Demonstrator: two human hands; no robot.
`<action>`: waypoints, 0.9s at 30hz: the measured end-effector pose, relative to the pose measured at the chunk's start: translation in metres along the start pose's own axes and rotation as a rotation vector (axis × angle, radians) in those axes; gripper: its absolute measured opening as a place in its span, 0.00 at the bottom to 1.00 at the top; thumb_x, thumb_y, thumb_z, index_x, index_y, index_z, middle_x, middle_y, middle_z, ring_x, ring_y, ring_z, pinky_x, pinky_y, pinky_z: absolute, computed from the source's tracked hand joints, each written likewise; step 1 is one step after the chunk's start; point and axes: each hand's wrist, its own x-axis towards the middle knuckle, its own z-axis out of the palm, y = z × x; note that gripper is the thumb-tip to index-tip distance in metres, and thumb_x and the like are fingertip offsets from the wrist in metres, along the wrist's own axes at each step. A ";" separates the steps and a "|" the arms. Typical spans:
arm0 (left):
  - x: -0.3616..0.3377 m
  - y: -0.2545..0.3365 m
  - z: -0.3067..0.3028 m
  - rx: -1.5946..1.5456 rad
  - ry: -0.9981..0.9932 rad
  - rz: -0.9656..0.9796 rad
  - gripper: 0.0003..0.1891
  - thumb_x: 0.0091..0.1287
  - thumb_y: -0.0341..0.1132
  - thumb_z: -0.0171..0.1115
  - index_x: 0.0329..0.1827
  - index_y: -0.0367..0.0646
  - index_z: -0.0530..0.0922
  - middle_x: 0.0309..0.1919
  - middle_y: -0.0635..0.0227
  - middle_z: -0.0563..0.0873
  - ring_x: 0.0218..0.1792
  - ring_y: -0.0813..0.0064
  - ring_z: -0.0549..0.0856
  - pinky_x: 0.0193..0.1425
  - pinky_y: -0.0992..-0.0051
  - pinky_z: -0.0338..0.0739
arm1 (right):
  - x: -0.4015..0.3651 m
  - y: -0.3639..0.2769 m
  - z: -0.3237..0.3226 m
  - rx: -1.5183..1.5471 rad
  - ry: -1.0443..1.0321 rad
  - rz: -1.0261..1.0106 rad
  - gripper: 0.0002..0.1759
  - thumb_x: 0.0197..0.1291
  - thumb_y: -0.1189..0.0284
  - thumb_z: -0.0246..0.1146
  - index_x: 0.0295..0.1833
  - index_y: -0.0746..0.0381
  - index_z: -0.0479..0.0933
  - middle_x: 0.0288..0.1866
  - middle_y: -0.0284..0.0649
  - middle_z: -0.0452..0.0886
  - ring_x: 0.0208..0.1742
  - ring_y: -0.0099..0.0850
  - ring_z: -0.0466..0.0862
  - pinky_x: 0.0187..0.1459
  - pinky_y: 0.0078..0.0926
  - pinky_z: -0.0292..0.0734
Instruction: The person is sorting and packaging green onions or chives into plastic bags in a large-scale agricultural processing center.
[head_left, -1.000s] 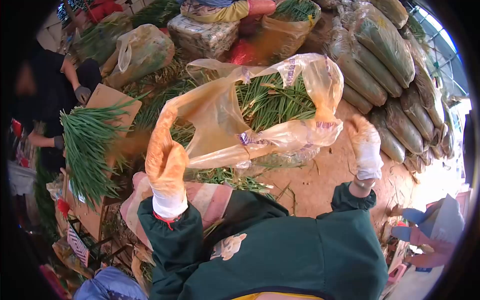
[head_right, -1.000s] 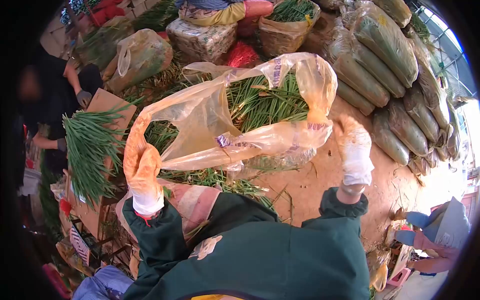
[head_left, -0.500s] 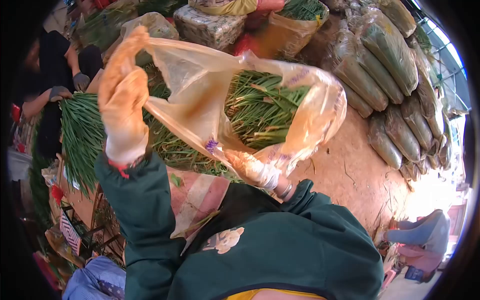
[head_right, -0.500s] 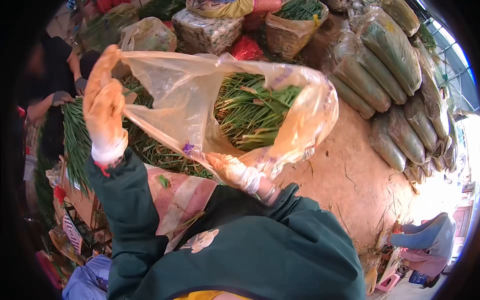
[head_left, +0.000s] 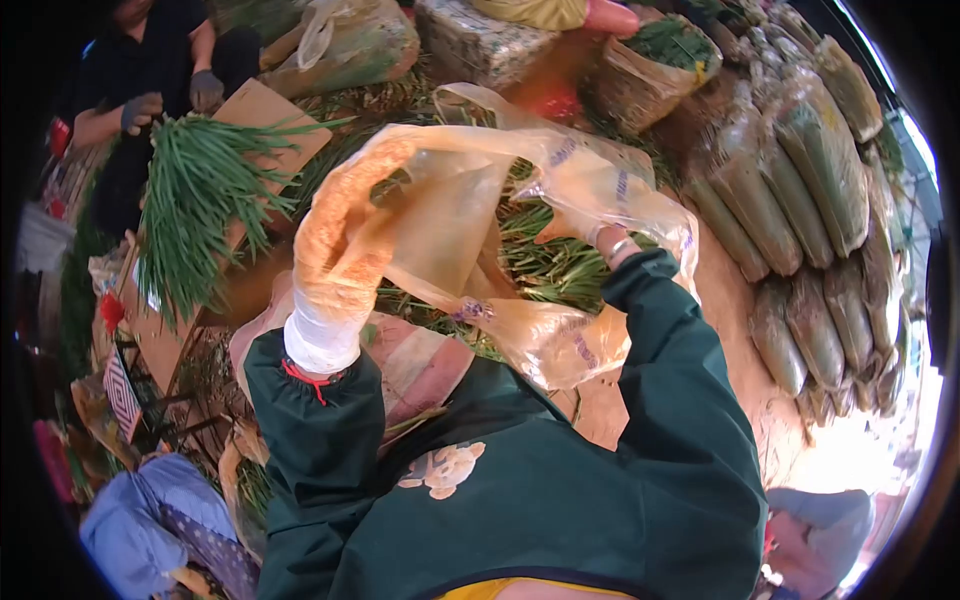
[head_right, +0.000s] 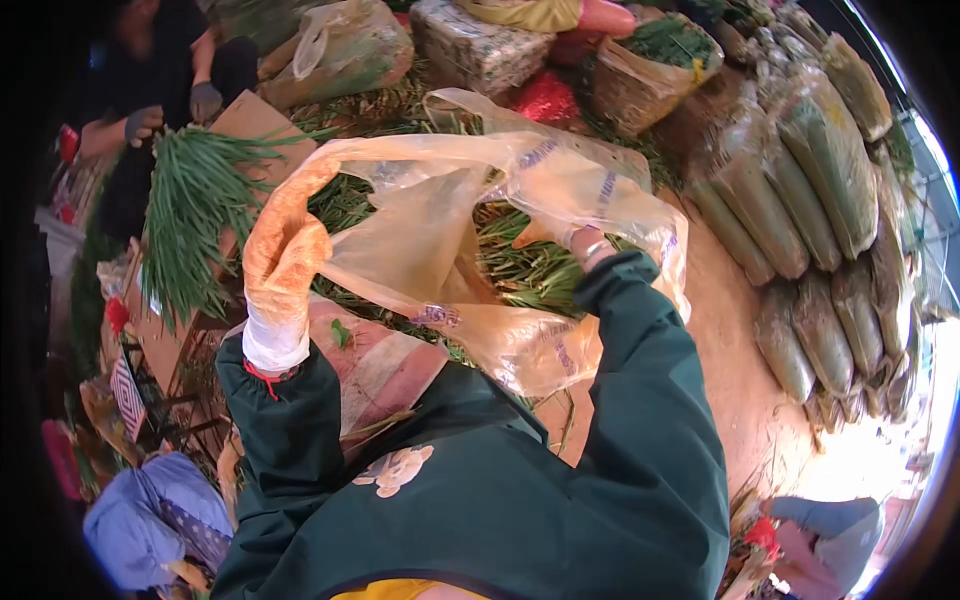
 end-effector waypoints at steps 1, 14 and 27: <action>0.004 -0.003 -0.002 -0.048 -0.035 0.050 0.24 0.61 0.20 0.52 0.64 0.34 0.70 0.62 0.62 0.75 0.44 0.78 0.70 0.49 0.80 0.66 | 0.013 -0.002 0.000 -0.005 -0.024 -0.056 0.58 0.42 0.48 0.72 0.72 0.67 0.52 0.69 0.58 0.62 0.70 0.50 0.63 0.70 0.35 0.56; 0.028 0.011 -0.003 -0.107 -0.052 0.121 0.21 0.60 0.16 0.51 0.58 0.35 0.75 0.58 0.60 0.77 0.60 0.73 0.74 0.64 0.76 0.65 | 0.025 -0.057 0.031 -0.443 -0.281 -0.156 0.71 0.33 0.53 0.77 0.77 0.58 0.38 0.71 0.50 0.61 0.71 0.44 0.62 0.71 0.41 0.54; 0.005 -0.019 -0.022 -0.111 0.116 -0.165 0.21 0.59 0.18 0.56 0.58 0.35 0.74 0.57 0.59 0.76 0.59 0.68 0.75 0.63 0.74 0.68 | 0.000 -0.022 -0.075 0.202 0.052 0.148 0.39 0.41 0.70 0.69 0.64 0.56 0.67 0.50 0.49 0.80 0.52 0.46 0.80 0.53 0.37 0.74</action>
